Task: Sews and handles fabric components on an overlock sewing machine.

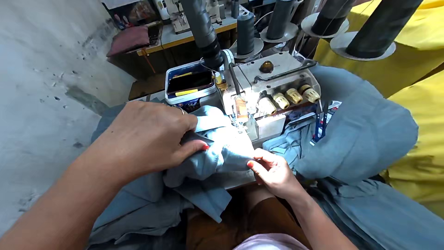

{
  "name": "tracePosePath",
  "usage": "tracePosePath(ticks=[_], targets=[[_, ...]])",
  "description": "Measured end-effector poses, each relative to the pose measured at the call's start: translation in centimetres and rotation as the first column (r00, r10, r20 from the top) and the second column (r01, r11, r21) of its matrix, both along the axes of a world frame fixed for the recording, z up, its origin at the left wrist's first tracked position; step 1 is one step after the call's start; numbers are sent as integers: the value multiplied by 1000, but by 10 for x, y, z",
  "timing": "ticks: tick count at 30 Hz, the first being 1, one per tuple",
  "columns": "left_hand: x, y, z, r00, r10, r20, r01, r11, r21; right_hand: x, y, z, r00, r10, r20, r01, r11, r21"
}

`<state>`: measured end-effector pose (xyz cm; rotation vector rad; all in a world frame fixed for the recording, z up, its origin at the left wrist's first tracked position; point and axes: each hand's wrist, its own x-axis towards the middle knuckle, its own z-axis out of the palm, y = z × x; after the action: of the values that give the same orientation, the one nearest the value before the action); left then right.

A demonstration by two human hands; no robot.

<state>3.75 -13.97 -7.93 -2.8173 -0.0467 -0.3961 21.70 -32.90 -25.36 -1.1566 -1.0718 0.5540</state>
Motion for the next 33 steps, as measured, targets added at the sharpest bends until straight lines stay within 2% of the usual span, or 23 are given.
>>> tracePosePath(ticks=[15,21,26,29,33], targets=[[32,8,-27,1000,-5,2,5,997,-72,12,31,0,1000,-14,-14,14,1000,-8],[46,12,-42,999,-2,-46,-4,991,-135,15,39,7,997,-13,-75,4,994,-109],[51,12,-33,976,99,-193,-152,947,-283,18,38,13,992,25,-120,-50,978,-203],[49,1,-34,990,15,-139,-60,944,-326,17,27,16,993,97,-66,-108,974,-198],[54,-14,-42,985,-89,-149,36,946,-322,-1,16,8,1000,-24,8,24,999,-29]])
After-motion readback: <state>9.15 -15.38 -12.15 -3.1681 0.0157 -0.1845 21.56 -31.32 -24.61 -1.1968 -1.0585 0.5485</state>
